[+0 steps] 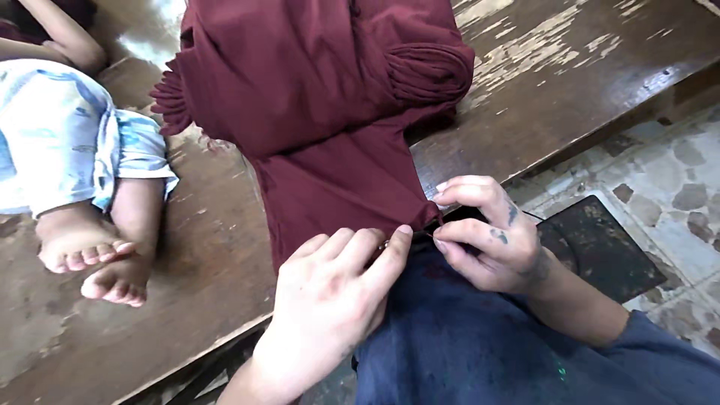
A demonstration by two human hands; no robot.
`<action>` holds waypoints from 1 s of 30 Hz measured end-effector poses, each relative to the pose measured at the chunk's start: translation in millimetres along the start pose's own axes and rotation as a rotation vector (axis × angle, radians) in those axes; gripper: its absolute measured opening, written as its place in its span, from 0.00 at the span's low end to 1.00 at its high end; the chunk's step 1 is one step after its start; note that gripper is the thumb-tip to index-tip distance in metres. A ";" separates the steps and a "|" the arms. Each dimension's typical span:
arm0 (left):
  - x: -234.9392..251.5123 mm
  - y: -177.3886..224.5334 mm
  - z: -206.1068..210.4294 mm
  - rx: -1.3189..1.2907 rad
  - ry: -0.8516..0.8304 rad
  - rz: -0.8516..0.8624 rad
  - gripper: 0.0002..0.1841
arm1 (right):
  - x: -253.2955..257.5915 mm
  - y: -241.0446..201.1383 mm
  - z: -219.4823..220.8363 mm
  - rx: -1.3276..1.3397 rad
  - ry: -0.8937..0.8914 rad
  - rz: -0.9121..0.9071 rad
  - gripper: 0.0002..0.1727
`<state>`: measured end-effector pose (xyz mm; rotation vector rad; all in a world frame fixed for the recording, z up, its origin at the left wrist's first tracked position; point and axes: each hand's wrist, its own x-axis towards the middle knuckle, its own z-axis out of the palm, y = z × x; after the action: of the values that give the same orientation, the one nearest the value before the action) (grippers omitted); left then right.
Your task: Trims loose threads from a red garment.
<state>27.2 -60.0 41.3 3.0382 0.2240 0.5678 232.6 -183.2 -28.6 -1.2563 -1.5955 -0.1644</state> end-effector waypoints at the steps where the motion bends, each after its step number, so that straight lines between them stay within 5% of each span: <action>1: 1.9 -0.4 2.4 0.013 -0.007 0.007 0.15 | -0.3 -0.6 -0.2 0.012 0.002 0.003 0.08; 5: -1.3 -18.8 10.8 -0.246 0.056 -0.074 0.15 | -5.5 0.8 -4.8 0.045 -0.026 0.027 0.10; 10: -8.5 -50.0 45.7 -1.119 0.374 -0.512 0.18 | -0.9 3.7 11.7 -0.038 -0.065 0.013 0.10; 13: -8.8 -52.3 62.5 -1.249 0.414 -0.619 0.16 | 9.9 13.4 35.0 -0.100 -0.140 -0.059 0.08; 18: -19.7 -49.7 54.3 -1.038 0.270 -0.557 0.20 | 7.2 14.9 19.0 0.225 -0.029 -0.049 0.05; 30: -9.7 -7.0 -3.1 -0.159 -0.037 0.002 0.16 | -12.7 0.7 3.3 0.155 0.030 -0.032 0.02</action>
<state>16.2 -54.5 40.2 2.8924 0.1658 0.5034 229.8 -188.7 -40.1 -1.1048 -1.5720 -0.0779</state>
